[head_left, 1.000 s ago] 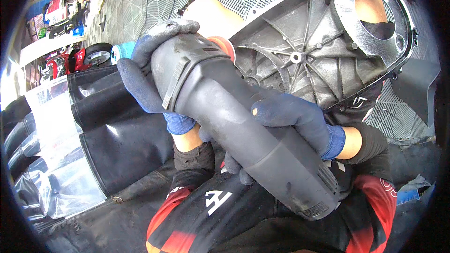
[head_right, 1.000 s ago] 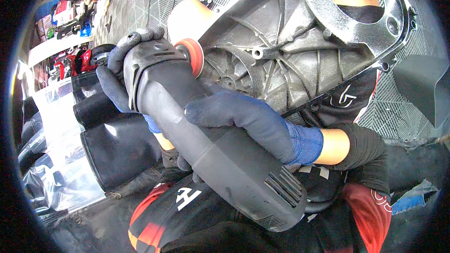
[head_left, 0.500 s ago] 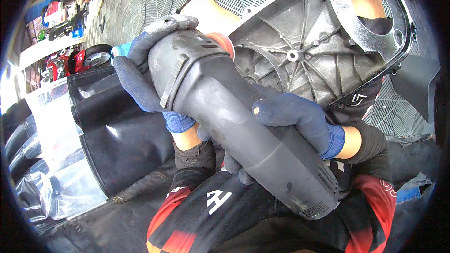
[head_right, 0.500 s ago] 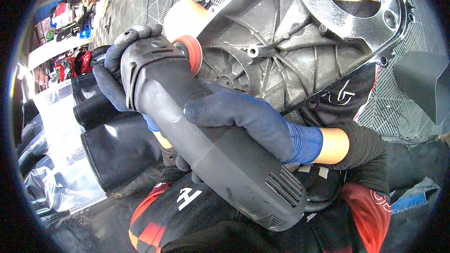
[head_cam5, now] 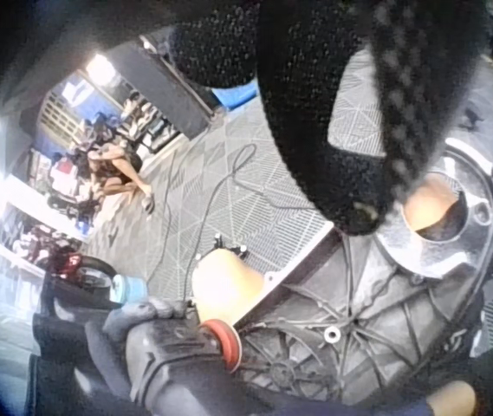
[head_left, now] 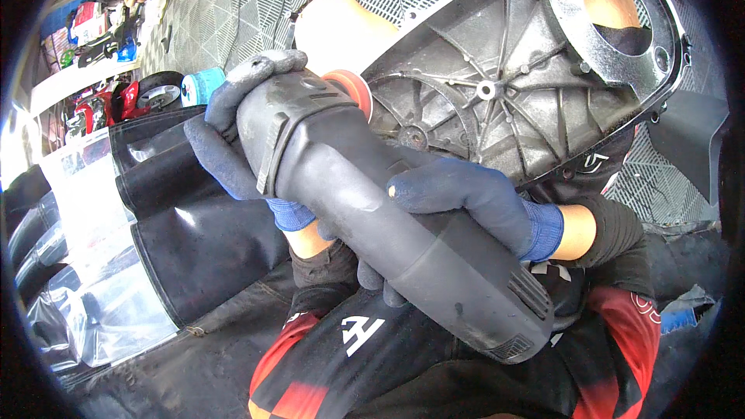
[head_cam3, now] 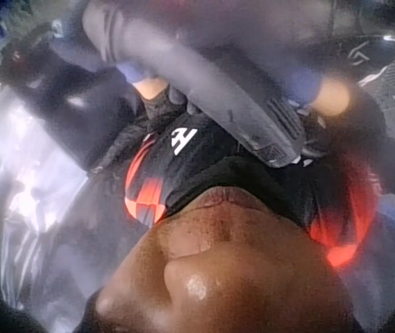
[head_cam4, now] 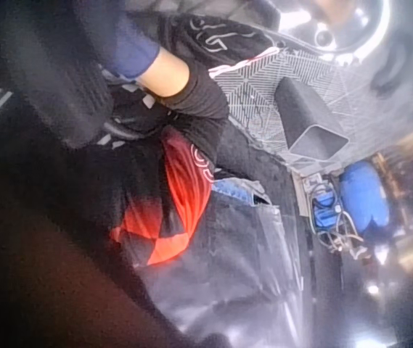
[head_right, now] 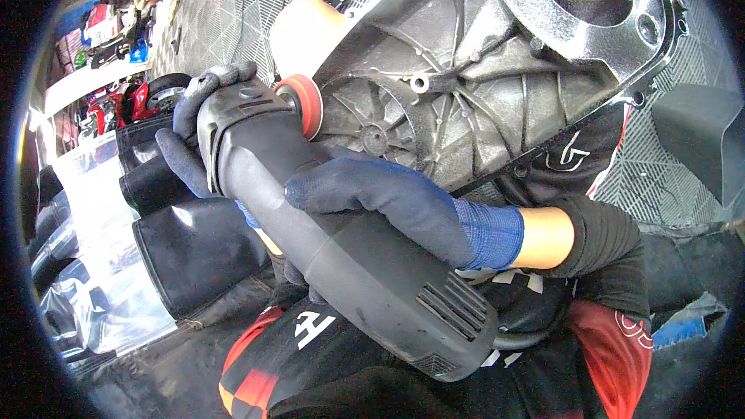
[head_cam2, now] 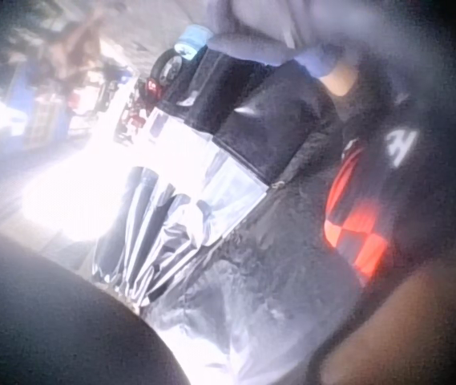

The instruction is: The person uses an angle grinder with a flap disc to smooth the surface of a black metal part. They hold the part with one hand and operate the tool with the other, moving the grinder across the surface to remove material.

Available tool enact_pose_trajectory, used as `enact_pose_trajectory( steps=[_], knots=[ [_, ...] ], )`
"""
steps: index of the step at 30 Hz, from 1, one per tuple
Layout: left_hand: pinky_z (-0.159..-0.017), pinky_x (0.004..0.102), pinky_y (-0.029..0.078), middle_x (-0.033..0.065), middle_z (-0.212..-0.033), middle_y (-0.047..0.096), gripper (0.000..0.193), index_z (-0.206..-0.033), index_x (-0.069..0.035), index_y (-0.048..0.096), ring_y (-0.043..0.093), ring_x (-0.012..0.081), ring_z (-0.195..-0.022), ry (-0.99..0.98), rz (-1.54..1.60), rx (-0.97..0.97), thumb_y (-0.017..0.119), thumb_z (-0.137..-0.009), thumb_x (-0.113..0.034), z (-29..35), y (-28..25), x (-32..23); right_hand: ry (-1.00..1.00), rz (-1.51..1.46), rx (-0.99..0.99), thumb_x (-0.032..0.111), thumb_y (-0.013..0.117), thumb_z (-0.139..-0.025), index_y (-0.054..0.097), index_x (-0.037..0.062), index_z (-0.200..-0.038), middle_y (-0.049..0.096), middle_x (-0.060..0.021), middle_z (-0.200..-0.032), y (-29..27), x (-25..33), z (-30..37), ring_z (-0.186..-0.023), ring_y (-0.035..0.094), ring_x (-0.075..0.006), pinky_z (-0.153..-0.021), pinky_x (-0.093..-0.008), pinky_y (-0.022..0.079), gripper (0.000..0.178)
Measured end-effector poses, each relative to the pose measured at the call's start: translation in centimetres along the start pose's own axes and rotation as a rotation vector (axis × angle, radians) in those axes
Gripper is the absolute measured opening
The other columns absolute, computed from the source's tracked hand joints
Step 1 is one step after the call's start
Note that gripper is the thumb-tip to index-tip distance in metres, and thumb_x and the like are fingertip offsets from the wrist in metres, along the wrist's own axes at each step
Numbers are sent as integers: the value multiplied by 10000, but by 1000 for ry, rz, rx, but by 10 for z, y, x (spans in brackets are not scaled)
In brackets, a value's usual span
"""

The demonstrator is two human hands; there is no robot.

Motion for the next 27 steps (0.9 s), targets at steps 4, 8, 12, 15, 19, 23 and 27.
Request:
enact_pose_trajectory(
  steps=[4, 8, 12, 15, 19, 23, 27],
  knots=[
    [-890, 518, 516, 283, -987, 668, 794, -1049, 101, 645, 661, 411, -943, 10, -40, 39, 130, -1027, -503, 0, 0, -1, 30, 37, 0, 280, 571, -923, 366, -97, -1369, 630, -342, -1038, 2, 2, 1, -855, 711, -387, -753, -451, 621, 619],
    [-892, 515, 515, 298, -981, 674, 807, -1047, 110, 643, 666, 410, -936, -14, -17, 85, 125, -1025, -507, -6, 3, 2, 3, -11, -28, 284, 570, -921, 372, -115, -1358, 635, -346, -1023, 7, 2, 8, -826, 713, -395, -750, -441, 620, 624],
    [-909, 518, 518, 314, -979, 678, 825, -1044, 117, 642, 675, 406, -915, 14, -17, 138, 125, -1020, -525, -10, 10, 4, 18, -25, 19, 290, 575, -920, 348, -84, -1385, 633, -350, -1028, 5, 3, 12, -845, 711, -399, -748, -448, 619, 638],
    [-908, 510, 522, 314, -974, 680, 829, -1036, 116, 645, 678, 404, -907, -1, -183, 134, 130, -1017, -533, -13, 3, 0, 40, -38, 30, 293, 575, -922, 330, -61, -1399, 631, -352, -1031, 4, 3, 11, -866, 709, -399, -746, -453, 619, 643],
    [-896, 493, 521, 310, -960, 684, 820, -1031, 115, 649, 675, 403, -923, -15, -38, 39, 133, -1016, -522, -6, -1, 0, -30, -20, -20, 294, 574, -924, 343, -76, -1388, 631, -354, -1034, -2, -3, 5, -873, 707, -401, -742, -455, 620, 637],
    [-890, 483, 522, 308, -955, 687, 817, -1030, 114, 652, 675, 401, -922, -57, -3, 21, 129, -1016, -513, -5, 1, -1, -9, -38, -29, 305, 589, -927, 417, -72, -1339, 649, -308, -1013, 0, -3, 1, -822, 710, -368, -703, -429, 616, 584],
    [-887, 477, 523, 309, -959, 687, 826, -1027, 114, 654, 677, 399, -910, 31, -41, 143, 117, -1018, -513, -13, 12, 2, 81, -94, -1, 316, 571, -931, 417, -92, -1336, 646, -313, -1014, -6, -4, 10, -813, 706, -388, -723, -447, 607, 596]
  ],
)
Point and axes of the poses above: each hand's wrist, its own z-axis away from the middle knuckle, its own y-axis out of the palm, x = y × z, the point moved 4 cm from there along -z, towards the middle knuckle
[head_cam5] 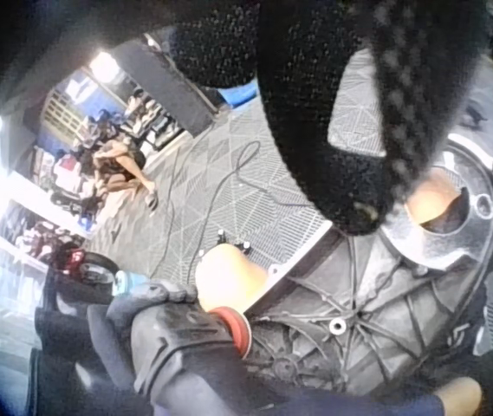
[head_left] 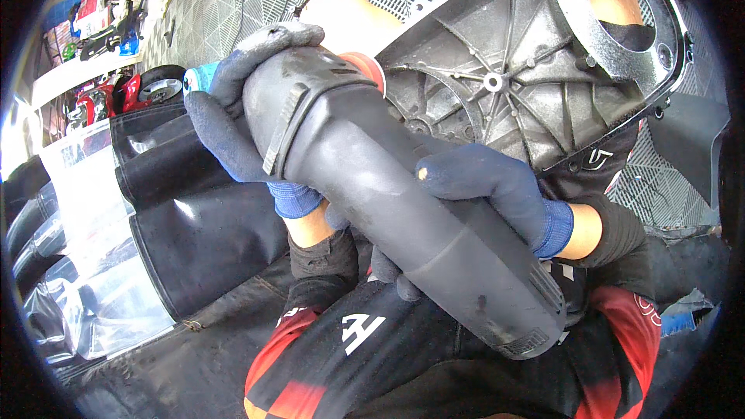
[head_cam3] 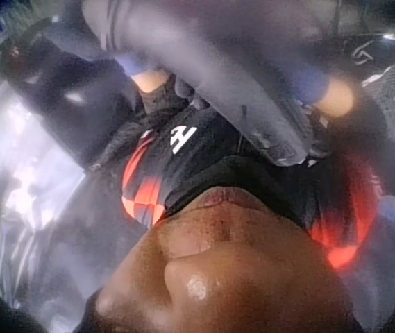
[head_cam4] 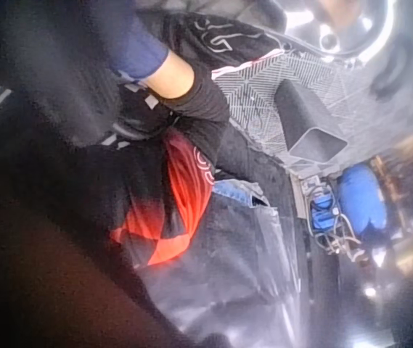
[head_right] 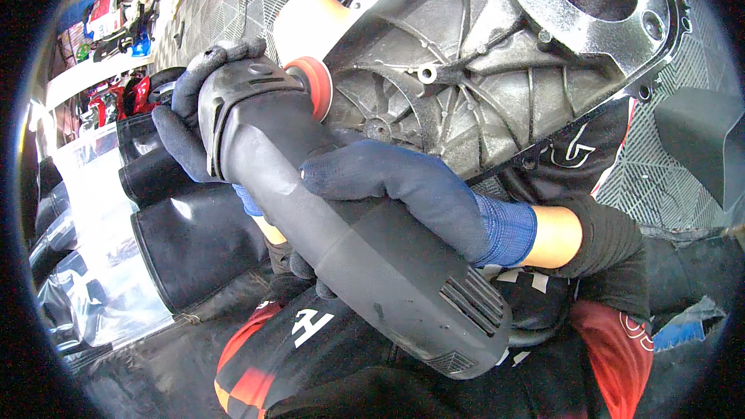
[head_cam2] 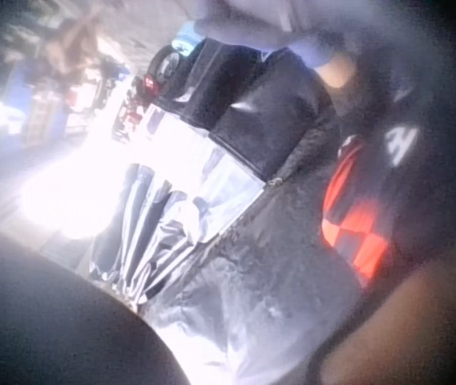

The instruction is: The person uses an angle grinder with a flap disc to smooth the surface of a black metal part. They hold the part with one hand and operate the tool with the other, moving the grinder across the surface to remove material.

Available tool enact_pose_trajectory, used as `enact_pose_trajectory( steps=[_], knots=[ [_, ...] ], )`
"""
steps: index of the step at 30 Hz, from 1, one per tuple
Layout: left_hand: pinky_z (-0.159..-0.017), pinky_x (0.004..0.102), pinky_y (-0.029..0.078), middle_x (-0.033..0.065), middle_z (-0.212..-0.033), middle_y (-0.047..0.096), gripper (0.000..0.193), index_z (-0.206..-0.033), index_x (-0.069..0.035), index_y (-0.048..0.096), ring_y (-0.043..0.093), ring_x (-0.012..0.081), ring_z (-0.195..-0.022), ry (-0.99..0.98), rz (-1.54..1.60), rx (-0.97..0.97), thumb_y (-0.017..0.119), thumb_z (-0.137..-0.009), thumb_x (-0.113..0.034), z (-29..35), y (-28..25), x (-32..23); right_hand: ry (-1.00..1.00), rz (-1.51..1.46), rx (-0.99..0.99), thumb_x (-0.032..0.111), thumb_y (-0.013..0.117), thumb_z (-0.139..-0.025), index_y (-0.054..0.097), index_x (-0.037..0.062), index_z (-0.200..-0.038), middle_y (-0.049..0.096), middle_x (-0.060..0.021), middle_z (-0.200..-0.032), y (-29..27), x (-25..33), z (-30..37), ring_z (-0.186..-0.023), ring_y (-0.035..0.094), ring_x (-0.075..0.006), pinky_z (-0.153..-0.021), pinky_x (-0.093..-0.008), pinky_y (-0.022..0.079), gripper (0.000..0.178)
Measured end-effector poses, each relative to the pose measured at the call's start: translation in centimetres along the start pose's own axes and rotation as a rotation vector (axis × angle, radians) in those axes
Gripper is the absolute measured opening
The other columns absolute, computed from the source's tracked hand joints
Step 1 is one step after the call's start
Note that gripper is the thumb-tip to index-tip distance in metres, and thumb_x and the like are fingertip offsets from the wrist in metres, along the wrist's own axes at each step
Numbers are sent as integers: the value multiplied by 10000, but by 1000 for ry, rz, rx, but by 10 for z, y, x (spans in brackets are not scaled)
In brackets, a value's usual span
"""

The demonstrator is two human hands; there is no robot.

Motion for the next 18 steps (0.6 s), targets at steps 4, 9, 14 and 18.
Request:
enact_pose_trajectory(
  steps=[4, 9, 14, 18],
  knots=[
    [-893, 478, 519, 312, -956, 686, 831, -1025, 112, 655, 675, 399, -914, -65, 272, -40, 120, -1019, -524, -5, 16, 5, -80, 124, -7, 323, 545, -927, 363, -134, -1368, 628, -364, -1034, 10, 11, 8, -853, 701, -434, -780, -480, 604, 661],
    [-892, 492, 519, 311, -964, 682, 821, -1039, 111, 652, 671, 402, -928, 13, 19, 17, 138, -1020, -528, -3, 0, 5, -78, 36, 7, 292, 562, -922, 370, -120, -1361, 628, -357, -1044, 8, 6, 2, -843, 708, -410, -753, -459, 617, 632],
    [-899, 524, 508, 295, -989, 672, 796, -1042, 100, 653, 665, 404, -924, -30, 15, -58, 160, -1017, -524, 5, -10, 0, -174, 113, -54, 260, 569, -922, 367, -88, -1369, 634, -340, -1037, 5, 2, -8, -833, 712, -385, -728, -448, 624, 601],
    [-877, 532, 518, 271, -980, 673, 783, -1025, 90, 660, 657, 401, -928, -23, 74, -159, 175, -1013, -524, 14, -16, -3, -65, 93, 31, 259, 568, -924, 349, -79, -1381, 638, -331, -1044, 12, 5, -14, -814, 715, -379, -738, -449, 624, 610]
  ],
)
Point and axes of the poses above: each hand's wrist, its own z-axis away from the middle knuckle, its own y-axis out of the palm, x = y × z, the point moved 4 cm from there along -z, towards the middle knuckle
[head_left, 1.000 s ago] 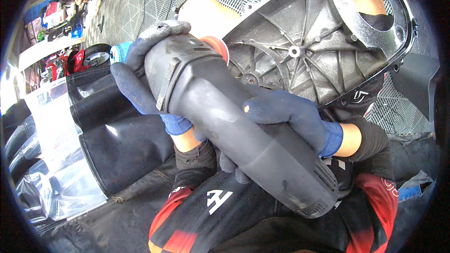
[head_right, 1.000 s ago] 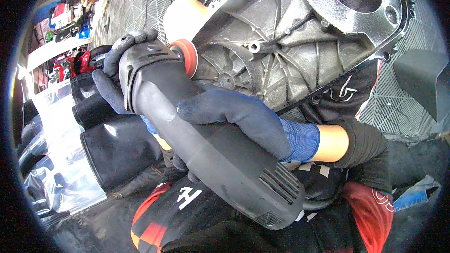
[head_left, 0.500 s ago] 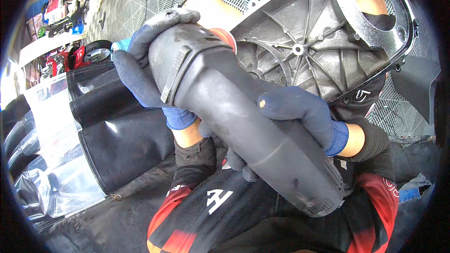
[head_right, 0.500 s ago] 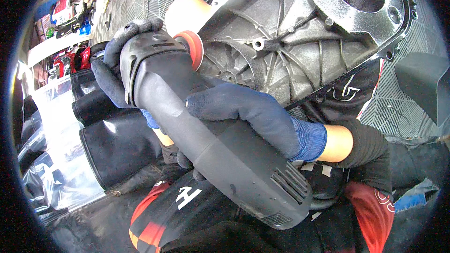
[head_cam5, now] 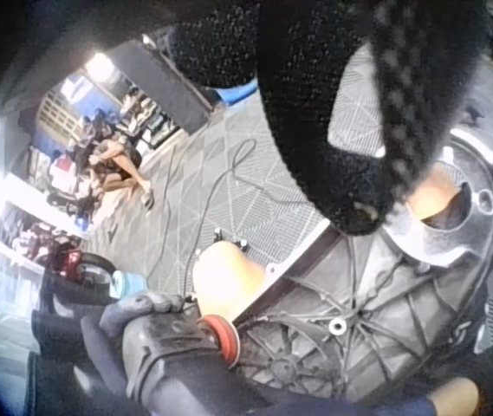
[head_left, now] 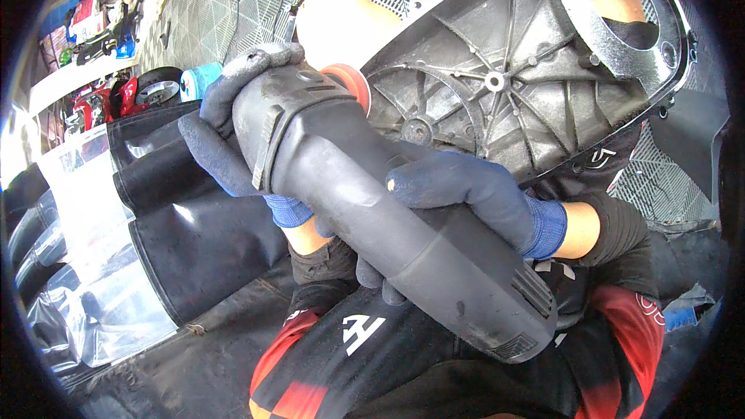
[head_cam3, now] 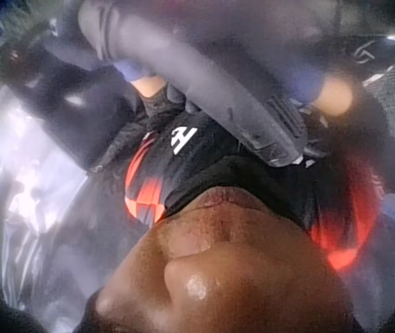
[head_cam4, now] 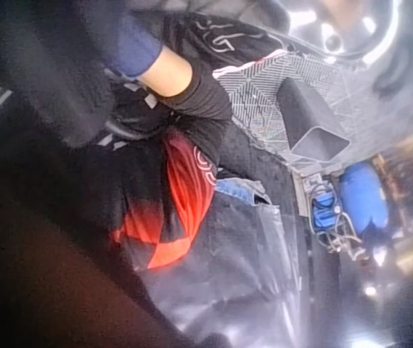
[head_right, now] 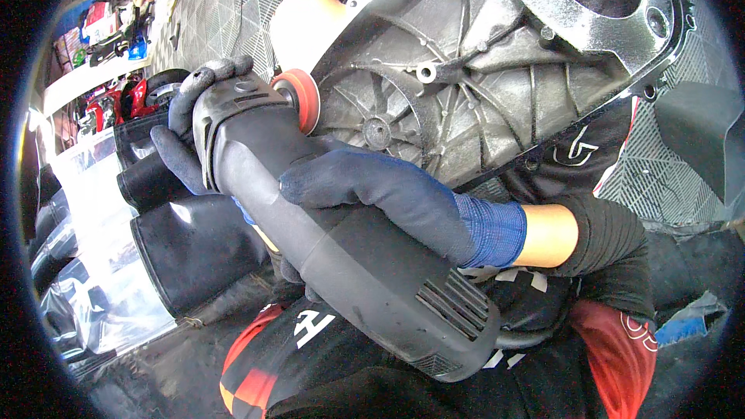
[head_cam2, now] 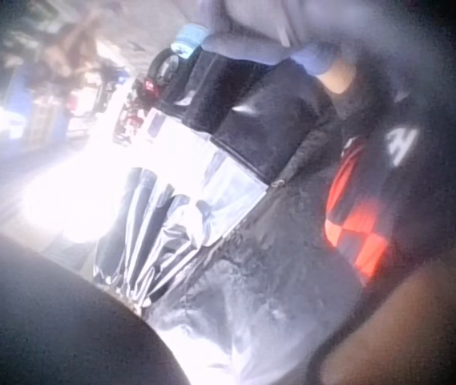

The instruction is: The person uses an angle grinder with a flap disc to smooth the surface of a black metal part. They hold the part with one hand and operate the tool with the other, moving the grinder across the surface to remove material.

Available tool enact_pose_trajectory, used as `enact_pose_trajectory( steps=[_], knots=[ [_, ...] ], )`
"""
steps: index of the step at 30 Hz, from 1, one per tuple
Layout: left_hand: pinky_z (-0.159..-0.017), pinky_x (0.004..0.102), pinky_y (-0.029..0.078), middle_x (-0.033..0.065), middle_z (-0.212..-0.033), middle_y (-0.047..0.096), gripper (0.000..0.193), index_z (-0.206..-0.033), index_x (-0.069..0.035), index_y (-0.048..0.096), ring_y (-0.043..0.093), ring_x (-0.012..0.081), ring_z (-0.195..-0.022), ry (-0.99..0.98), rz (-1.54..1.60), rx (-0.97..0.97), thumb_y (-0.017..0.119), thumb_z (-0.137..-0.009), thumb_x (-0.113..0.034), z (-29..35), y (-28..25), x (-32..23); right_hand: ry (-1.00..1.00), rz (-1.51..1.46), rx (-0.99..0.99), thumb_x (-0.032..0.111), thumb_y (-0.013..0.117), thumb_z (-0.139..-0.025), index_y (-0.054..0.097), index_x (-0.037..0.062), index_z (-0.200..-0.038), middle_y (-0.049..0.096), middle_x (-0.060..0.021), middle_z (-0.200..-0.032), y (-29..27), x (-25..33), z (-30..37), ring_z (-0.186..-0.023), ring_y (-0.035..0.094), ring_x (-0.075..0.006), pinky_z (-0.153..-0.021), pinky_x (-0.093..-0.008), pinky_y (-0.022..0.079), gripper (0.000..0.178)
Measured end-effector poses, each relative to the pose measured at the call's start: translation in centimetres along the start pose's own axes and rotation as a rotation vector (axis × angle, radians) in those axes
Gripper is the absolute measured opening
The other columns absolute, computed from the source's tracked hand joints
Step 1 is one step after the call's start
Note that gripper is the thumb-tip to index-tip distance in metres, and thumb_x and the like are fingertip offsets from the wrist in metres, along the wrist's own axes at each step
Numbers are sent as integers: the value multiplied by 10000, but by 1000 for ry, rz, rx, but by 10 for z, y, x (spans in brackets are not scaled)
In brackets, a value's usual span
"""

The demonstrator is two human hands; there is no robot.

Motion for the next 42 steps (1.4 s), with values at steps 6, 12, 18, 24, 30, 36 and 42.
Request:
enact_pose_trajectory(
  steps=[6, 12, 18, 24, 30, 36, 42],
  knots=[
    [-863, 536, 526, 267, -980, 671, 777, -1032, 91, 659, 651, 404, -930, -5, -62, -24, 175, -1014, -516, 4, -1, -5, 18, -5, -58, 257, 565, -929, 342, -81, -1393, 624, -330, -1097, 0, -3, 0, -848, 711, -378, -756, -452, 623, 616],
    [-874, 540, 521, 280, -987, 669, 785, -1054, 90, 657, 652, 415, -928, -1, -136, 95, 164, -1016, -520, -3, 2, -2, -20, -28, -21, 249, 555, -933, 338, -74, -1403, 612, -329, -1139, -5, -4, 5, -887, 706, -382, -757, -463, 623, 610],
    [-874, 530, 526, 284, -984, 667, 780, -1042, 87, 657, 657, 407, -917, -13, 22, 27, 160, -1020, -513, 0, 6, 0, -2, -22, -20, 254, 560, -933, 362, -90, -1375, 623, -344, -1084, -4, -3, 2, -871, 710, -379, -752, -455, 625, 594],
    [-874, 522, 530, 282, -991, 666, 784, -1027, 84, 661, 658, 404, -921, 7, -73, 25, 154, -1025, -515, 3, 1, -4, -20, 36, -67, 277, 564, -934, 392, -110, -1350, 637, -344, -1023, -5, -5, -1, -848, 712, -378, -755, -450, 618, 593],
    [-876, 488, 530, 297, -972, 681, 811, -1019, 103, 657, 669, 396, -923, -19, -199, 92, 143, -1023, -525, -3, 6, -4, 55, 21, -135, 300, 555, -932, 397, -122, -1347, 627, -352, -1047, -2, -1, 14, -869, 699, -407, -772, -469, 603, 612],
    [-886, 471, 531, 301, -958, 690, 857, -1007, 119, 654, 684, 389, -919, 2, -36, 189, 136, -1023, -563, -13, 26, 10, -83, 90, 2, 371, 586, -893, 382, -136, -1357, 628, -365, -1034, -8, 2, 21, -819, 697, -419, -734, -434, 598, 718],
    [-860, 546, 534, 314, -979, 675, 807, -1074, 114, 648, 663, 452, -898, -40, -186, 247, 207, -989, -557, -24, 40, 17, -109, -81, -27, 413, 593, -873, 378, -149, -1355, 638, -358, -1010, -10, -6, 31, -809, 701, -399, -717, -416, 597, 772]
  ],
)
Point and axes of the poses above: each hand's wrist, its own z-axis away from the middle knuckle, its own y-axis out of the palm, x = y × z, the point moved 4 cm from there along -z, towards the middle knuckle
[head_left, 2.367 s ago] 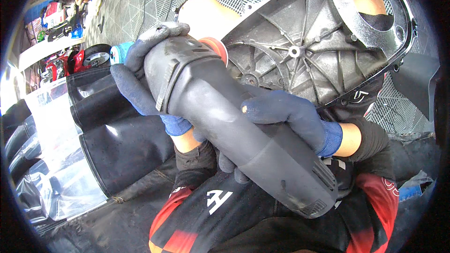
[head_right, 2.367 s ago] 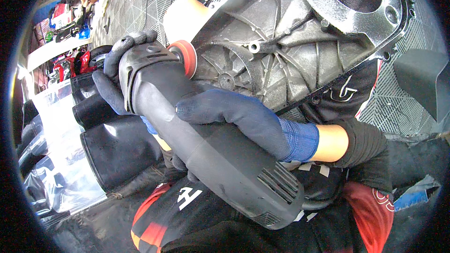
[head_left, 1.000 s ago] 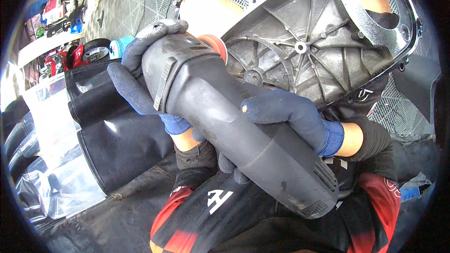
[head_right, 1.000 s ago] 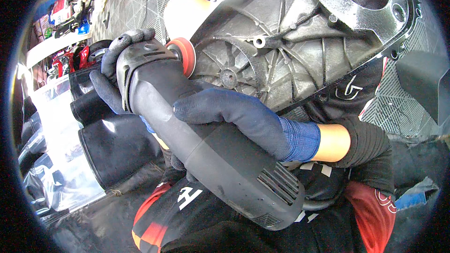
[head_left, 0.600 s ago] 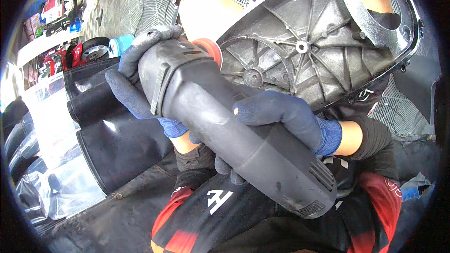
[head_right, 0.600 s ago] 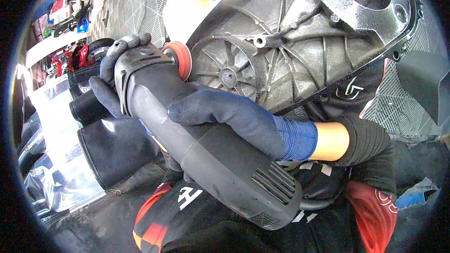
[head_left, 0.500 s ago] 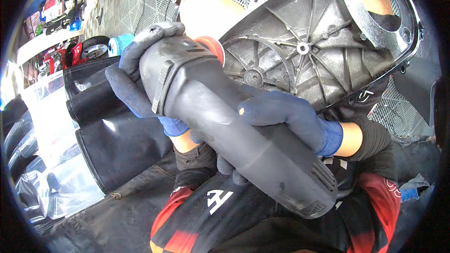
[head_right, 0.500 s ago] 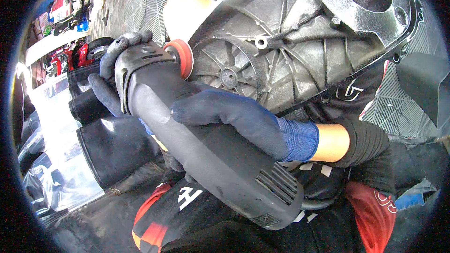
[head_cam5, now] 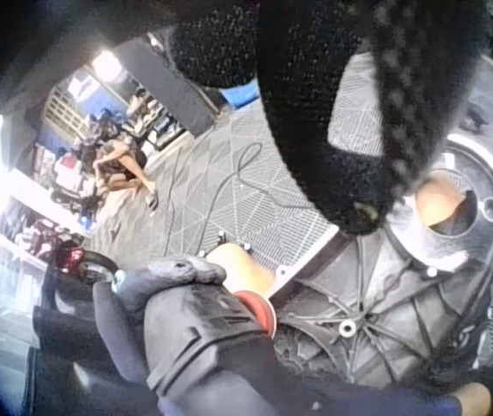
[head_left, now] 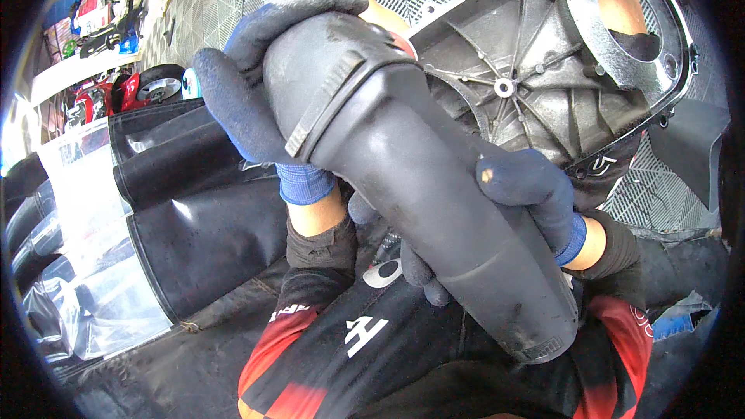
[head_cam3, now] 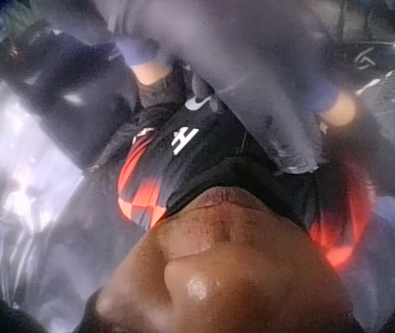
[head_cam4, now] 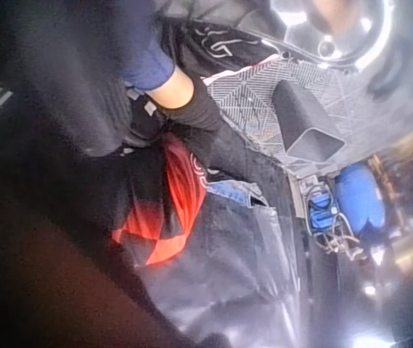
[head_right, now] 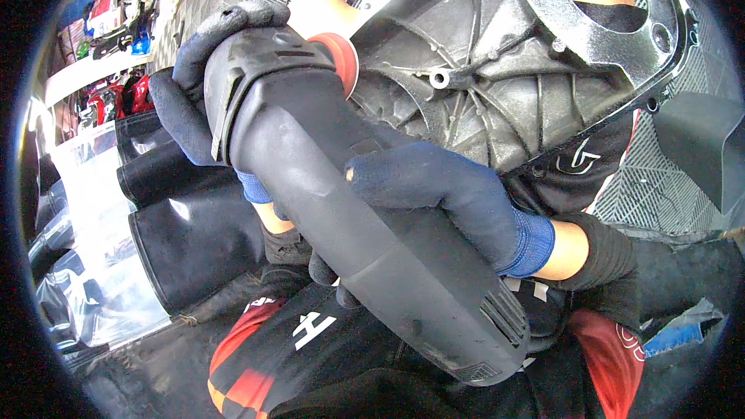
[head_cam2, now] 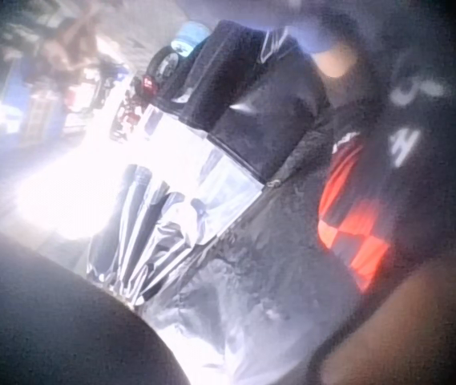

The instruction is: The person uses an angle grinder with a flap disc to smooth the surface of a black metal part. They hold the part with one hand and operate the tool with the other, moving the grinder across the surface to remove material.

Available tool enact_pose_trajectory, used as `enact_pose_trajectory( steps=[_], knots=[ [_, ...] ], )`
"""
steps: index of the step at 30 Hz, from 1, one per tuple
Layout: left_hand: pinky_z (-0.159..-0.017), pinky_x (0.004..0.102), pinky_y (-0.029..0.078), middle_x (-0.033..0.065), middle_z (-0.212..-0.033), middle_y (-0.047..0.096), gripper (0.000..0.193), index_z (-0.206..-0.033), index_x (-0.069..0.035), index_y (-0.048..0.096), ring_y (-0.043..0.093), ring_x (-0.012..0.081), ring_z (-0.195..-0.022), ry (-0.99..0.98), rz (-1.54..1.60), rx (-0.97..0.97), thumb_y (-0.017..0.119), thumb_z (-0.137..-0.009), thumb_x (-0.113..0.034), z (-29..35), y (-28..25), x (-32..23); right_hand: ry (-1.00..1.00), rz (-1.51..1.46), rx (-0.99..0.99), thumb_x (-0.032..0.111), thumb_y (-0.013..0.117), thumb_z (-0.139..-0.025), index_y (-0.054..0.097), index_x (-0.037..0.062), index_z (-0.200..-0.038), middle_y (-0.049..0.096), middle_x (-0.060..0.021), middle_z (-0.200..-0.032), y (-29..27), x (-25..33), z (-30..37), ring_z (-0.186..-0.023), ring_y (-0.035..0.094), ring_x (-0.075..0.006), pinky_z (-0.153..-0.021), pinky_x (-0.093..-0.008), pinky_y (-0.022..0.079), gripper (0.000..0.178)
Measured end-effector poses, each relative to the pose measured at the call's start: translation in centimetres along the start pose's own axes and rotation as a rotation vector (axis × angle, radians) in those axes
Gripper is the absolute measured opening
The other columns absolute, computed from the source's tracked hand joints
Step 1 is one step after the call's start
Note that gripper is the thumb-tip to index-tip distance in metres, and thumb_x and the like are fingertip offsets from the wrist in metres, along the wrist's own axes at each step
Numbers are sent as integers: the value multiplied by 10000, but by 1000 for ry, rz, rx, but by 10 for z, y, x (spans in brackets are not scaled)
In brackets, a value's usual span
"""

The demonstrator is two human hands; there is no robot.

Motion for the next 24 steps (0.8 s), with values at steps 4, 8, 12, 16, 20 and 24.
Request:
enact_pose_trajectory(
  steps=[4, 8, 12, 16, 20, 24],
  knots=[
    [-875, 480, 539, 313, -986, 682, 846, -1029, 114, 649, 676, 404, -916, 2, 31, -23, 166, -1007, -580, -1, -2, 2, 11, -5, 1, 407, 576, -881, 376, -153, -1359, 644, -346, -1000, 2, 2, 0, -811, 703, -383, -716, -407, 597, 762],
    [-884, 457, 540, 299, -964, 693, 855, -1010, 116, 651, 687, 386, -905, 34, 81, -58, 137, -1024, -568, 8, -16, 2, 54, 56, 12, 379, 565, -889, 366, -144, -1369, 647, -335, -988, 6, 6, -9, -809, 702, -380, -710, -408, 597, 737],
    [-894, 468, 531, 301, -957, 691, 841, -1015, 113, 652, 684, 386, -905, -1, 81, -99, 130, -1024, -546, 15, -25, -4, 71, 93, -4, 340, 565, -895, 359, -121, -1378, 645, -336, -993, 7, 3, -19, -810, 702, -383, -703, -422, 598, 698],
    [-896, 473, 524, 306, -960, 687, 831, -1022, 112, 651, 680, 388, -909, 24, -44, -133, 137, -1020, -541, 23, -31, -10, 68, 102, -67, 299, 573, -894, 359, -98, -1374, 638, -350, -1007, 3, -1, -23, -803, 703, -399, -703, -452, 601, 659],
    [-901, 481, 519, 309, -967, 684, 826, -1030, 112, 649, 675, 395, -922, 53, 83, -132, 142, -1020, -540, 29, -36, -11, 107, 129, -76, 280, 571, -896, 361, -98, -1367, 637, -355, -1003, 9, 2, -27, -791, 703, -412, -720, -473, 604, 639],
    [-909, 495, 519, 309, -979, 680, 816, -1049, 112, 647, 669, 406, -940, 48, 129, -163, 146, -1024, -532, 32, -37, -11, 101, 156, -69, 269, 562, -907, 348, -89, -1378, 638, -353, -998, 11, 2, -29, -799, 705, -415, -738, -474, 606, 629]
  ],
)
Point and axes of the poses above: each hand's wrist, its own z-axis away from the middle knuckle, its own y-axis out of the palm, x = y × z, the point moved 4 cm from there along -z, towards the middle knuckle
